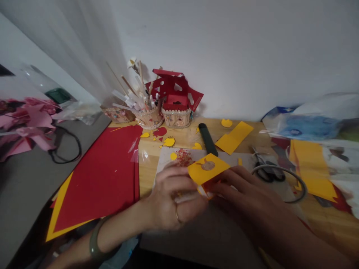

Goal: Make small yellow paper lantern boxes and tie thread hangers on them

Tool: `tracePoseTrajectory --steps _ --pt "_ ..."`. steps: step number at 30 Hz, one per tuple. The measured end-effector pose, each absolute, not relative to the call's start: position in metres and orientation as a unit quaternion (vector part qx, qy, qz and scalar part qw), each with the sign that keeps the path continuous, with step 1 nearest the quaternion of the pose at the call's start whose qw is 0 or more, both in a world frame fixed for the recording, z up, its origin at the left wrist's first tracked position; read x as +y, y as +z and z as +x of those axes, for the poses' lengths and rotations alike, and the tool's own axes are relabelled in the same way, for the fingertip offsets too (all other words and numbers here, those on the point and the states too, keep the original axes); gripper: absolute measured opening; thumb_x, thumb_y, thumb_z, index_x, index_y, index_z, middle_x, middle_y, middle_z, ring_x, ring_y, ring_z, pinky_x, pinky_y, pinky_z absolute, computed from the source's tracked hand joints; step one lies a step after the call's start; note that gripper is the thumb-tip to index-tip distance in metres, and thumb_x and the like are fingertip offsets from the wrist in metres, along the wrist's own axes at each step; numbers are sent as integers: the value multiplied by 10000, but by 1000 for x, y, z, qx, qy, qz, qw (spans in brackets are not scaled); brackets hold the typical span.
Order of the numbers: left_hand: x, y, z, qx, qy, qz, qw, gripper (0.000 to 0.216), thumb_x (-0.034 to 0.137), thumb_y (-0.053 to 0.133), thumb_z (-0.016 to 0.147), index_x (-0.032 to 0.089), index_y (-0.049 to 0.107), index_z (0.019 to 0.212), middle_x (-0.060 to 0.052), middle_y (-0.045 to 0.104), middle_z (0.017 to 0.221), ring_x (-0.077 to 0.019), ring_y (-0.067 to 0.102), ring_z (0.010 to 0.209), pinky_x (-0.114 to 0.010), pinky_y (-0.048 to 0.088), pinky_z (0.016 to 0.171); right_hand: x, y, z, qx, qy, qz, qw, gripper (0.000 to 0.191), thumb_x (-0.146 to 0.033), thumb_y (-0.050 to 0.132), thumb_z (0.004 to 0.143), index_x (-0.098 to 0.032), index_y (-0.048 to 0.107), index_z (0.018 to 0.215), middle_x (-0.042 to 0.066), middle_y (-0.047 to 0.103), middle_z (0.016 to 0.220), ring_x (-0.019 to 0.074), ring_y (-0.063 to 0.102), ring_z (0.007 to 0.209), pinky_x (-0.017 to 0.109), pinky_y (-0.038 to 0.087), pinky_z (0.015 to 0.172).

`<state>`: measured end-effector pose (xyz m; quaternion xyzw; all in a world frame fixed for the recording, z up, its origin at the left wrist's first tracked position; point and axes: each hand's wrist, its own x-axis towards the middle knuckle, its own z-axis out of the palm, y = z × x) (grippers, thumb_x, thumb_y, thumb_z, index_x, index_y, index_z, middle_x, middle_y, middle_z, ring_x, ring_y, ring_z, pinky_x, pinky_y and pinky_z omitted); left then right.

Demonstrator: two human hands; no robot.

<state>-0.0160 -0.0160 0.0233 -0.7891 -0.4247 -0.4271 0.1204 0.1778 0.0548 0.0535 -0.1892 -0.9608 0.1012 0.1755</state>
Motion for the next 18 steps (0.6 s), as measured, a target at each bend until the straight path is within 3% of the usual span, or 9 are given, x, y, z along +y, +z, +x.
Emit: tracePoseTrajectory --steps 2,5,10,15,18 --pt "-16 27 -16 -414 -391 -811 137 99 249 636 801 262 617 897 2 597 931 -172 500 986 -307 448 949 55 51 178 -958 129 -180 182 160 -141 499 872 -195 650 873 50 652 852 192 551 804 309 493 667" --pt "-14 31 -16 -415 -314 -843 137 152 268 592 848 252 636 993 26 695 957 -167 541 997 -333 379 1026 58 47 180 -956 132 -182 187 189 -157 464 891 -176 652 876 67 653 841 195 548 788 315 503 642" --pt "-13 35 -18 -391 -276 -864 155 251 133 616 811 190 629 1054 -15 695 1038 -174 496 1156 -411 134 1166 61 44 184 -951 133 -180 213 182 -136 461 883 -167 640 879 78 662 871 197 554 825 326 526 680" --pt "-10 36 -19 -380 -281 -867 160 142 116 583 816 225 633 892 -3 657 1119 -173 477 1210 -435 164 1161 60 46 186 -950 147 -193 198 219 -115 437 876 -196 640 897 75 670 934 192 565 856 328 530 700" --pt "-7 37 -18 -392 -259 -865 175 123 160 577 837 216 631 932 -5 664 1103 -183 484 1198 -458 107 1169 60 45 186 -949 157 -184 204 213 -100 444 871 -193 635 884 67 676 919 187 563 839 319 528 703"
